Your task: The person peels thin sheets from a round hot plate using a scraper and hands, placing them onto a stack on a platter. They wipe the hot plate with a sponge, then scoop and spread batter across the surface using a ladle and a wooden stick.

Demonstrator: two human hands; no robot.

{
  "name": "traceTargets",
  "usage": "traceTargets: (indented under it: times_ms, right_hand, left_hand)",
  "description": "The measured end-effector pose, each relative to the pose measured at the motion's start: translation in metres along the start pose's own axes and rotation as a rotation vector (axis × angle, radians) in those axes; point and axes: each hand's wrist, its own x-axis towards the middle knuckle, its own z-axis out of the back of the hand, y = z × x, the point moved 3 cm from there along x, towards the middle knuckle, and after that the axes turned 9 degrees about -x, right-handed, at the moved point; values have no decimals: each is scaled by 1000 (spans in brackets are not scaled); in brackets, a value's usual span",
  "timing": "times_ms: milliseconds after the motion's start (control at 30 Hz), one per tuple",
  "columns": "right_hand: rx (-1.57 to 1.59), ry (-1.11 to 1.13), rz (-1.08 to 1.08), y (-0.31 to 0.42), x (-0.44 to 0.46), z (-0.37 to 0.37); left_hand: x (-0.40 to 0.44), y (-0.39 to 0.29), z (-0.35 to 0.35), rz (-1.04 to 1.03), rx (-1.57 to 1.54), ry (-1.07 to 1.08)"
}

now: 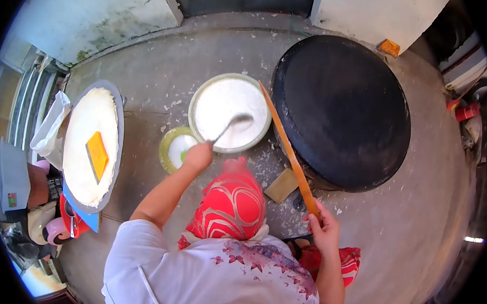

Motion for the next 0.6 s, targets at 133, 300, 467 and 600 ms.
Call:
traceTargets:
  times_ms: [133, 300, 467, 600]
  right_hand:
    - [68, -13, -33, -5, 0, -1]
    - [28, 15, -42, -7, 1, -2]
    - [17, -24, -53, -2, 8, -3]
    - [62, 27, -44, -7, 11, -4]
  left_hand:
    - [-23, 27, 25, 23, -49, 25]
    - [-2, 65, -34, -75, -83, -30]
    - [13, 14, -61, 872, -1489, 505]
    - [0, 0, -36, 900, -2063, 695]
